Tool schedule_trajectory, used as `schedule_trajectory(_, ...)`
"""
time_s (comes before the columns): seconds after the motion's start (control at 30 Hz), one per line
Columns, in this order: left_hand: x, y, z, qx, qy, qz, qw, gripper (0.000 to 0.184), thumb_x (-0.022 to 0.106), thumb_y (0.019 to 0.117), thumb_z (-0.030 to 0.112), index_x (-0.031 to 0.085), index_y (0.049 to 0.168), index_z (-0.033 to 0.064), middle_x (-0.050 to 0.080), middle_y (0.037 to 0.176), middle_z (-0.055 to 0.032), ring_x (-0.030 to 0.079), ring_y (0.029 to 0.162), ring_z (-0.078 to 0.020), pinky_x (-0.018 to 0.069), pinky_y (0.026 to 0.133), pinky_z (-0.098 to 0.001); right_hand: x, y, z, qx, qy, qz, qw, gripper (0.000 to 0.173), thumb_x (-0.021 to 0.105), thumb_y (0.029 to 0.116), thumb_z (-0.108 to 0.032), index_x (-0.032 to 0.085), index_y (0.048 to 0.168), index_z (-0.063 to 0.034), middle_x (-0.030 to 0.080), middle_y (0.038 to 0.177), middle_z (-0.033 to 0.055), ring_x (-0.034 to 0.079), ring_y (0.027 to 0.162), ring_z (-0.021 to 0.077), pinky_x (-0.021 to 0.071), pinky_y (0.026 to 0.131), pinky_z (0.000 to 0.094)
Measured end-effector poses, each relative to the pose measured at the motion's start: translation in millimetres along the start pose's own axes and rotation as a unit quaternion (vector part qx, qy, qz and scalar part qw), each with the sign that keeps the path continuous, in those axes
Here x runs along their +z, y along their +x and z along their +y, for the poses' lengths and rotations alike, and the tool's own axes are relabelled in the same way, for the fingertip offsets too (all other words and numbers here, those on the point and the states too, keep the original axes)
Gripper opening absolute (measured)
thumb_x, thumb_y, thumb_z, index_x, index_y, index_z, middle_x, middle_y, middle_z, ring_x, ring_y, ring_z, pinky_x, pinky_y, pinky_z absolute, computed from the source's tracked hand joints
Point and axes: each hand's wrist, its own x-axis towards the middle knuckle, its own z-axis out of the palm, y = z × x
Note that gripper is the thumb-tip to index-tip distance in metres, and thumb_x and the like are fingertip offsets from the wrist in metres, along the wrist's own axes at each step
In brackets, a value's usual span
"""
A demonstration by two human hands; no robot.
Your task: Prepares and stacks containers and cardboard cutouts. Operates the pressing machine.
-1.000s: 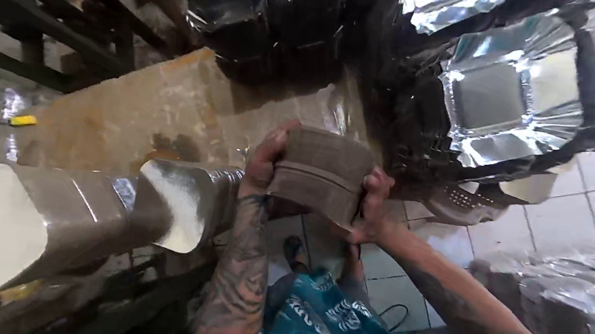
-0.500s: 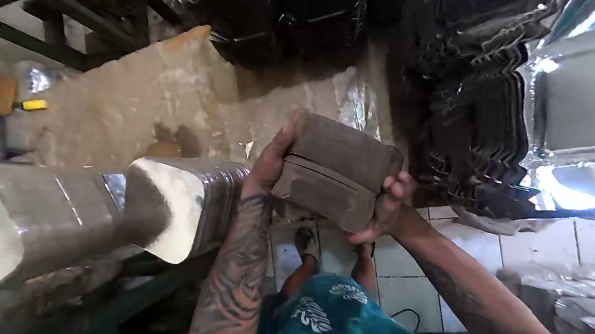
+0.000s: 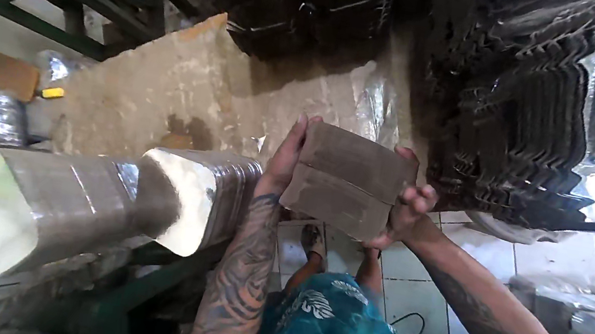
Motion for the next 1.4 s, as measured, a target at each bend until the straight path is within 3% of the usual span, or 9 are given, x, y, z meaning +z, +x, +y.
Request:
schedule_trajectory(0.2,11,-14,2,0.017,-0.022,0.003,1.0,0.053,0.018,0.1107,0.049,0.064,0.121,0.0233,0.075,0.105,0.0065,0.07,0.099,-0.0027,0.0601,0.087,-0.0255,3,-16,8,-0.021,-0.019,-0.01,1.0,0.102,0.053,0.085,-0.079,0.02,0.161,-0.0185,0.026,0.165,0.0003,0.019,0.155,0.0124,-0.0028,0.128,0.0529)
schedule_trajectory(0.33,7,3,0,0.034,-0.039,0.005,0.999,0.053,0.017,0.1109,0.049,0.061,0.12,0.0212,0.075,0.103,0.0065,0.07,0.098,-0.0036,0.0595,0.087,-0.0263,-1,-14,6,-0.018,-0.05,-0.014,0.999,0.1,0.045,0.0887,-0.079,0.014,0.162,-0.0191,0.018,0.168,-0.0034,0.015,0.154,0.0076,0.0014,0.128,0.0418)
schedule_trajectory(0.53,6,13,3,-0.028,-0.076,-0.008,0.997,0.053,0.018,0.1112,0.048,0.056,0.13,0.015,0.074,0.096,0.0011,0.072,0.089,-0.0087,0.0615,0.077,-0.0277,0,-7,10,-0.016,0.01,-0.001,1.0,0.1,0.056,0.0846,-0.075,0.02,0.16,-0.0203,0.028,0.166,0.0043,0.029,0.152,0.02,0.0191,0.127,0.0468)
schedule_trajectory(0.63,8,11,5,-0.028,-0.012,0.011,0.999,0.054,0.016,0.1117,0.046,0.052,0.138,0.0149,0.072,0.103,0.0037,0.07,0.092,-0.0043,0.0598,0.081,-0.0251,-3,-2,11,-0.014,0.007,-0.022,1.0,0.089,0.05,0.0906,-0.071,0.023,0.158,-0.0191,0.03,0.164,0.0027,0.028,0.152,0.0142,0.0116,0.128,0.0449)
schedule_trajectory(0.9,8,13,5,-0.023,-0.056,-0.007,0.998,0.052,0.017,0.112,0.043,0.062,0.119,0.0178,0.074,0.098,0.0032,0.071,0.092,-0.0053,0.0604,0.081,-0.0255,-6,-17,6,-0.03,-0.097,-0.023,0.995,0.078,0.049,0.0956,-0.061,0.027,0.155,-0.0154,0.034,0.155,0.0008,0.027,0.147,0.0055,0.0115,0.126,0.0352)
schedule_trajectory(1.03,7,13,-1,0.013,-0.11,-0.039,0.993,0.051,0.017,0.112,0.033,0.067,0.11,0.0198,0.075,0.098,0.004,0.07,0.093,-0.0028,0.0589,0.083,-0.0227,2,-11,4,0.003,-0.005,-0.021,1.0,0.098,0.055,0.0879,-0.072,0.015,0.161,-0.0209,0.023,0.167,0.0051,0.02,0.156,0.0188,0.0065,0.129,0.0565)
schedule_trajectory(1.2,5,20,2,0.012,-0.083,-0.05,0.995,0.054,0.014,0.1096,0.029,0.066,0.101,0.019,0.074,0.09,0.0034,0.07,0.086,-0.003,0.0595,0.077,-0.023,2,-13,10,-0.022,-0.049,-0.013,0.998,0.085,0.051,0.0944,-0.067,0.021,0.157,-0.0181,0.03,0.157,0.0038,0.027,0.15,0.0122,0.0085,0.128,0.0449)
schedule_trajectory(1.3,26,-12,22,-0.073,-0.027,0.042,0.996,0.047,0.021,0.1113,0.037,0.064,0.099,0.0213,0.072,0.084,0.005,0.069,0.078,-0.0032,0.0598,0.069,-0.0242,-8,3,-13,0.052,-0.032,-0.044,0.997,0.093,0.061,0.0896,-0.056,0.011,0.162,-0.0245,0.03,0.16,0.0038,0.033,0.146,0.0125,0.0181,0.125,0.0404)
schedule_trajectory(1.4,41,-74,54,-0.153,0.03,0.075,0.985,0.05,0.023,0.1106,0.049,0.064,0.109,0.0207,0.072,0.089,0.004,0.069,0.082,-0.0059,0.0599,0.07,-0.0267,-33,58,-68,0.305,0.204,-0.039,0.929,0.1,0.077,0.0856,-0.031,0.011,0.16,-0.0197,0.044,0.15,0.0016,0.057,0.123,0.005,0.0508,0.105,0.0301)
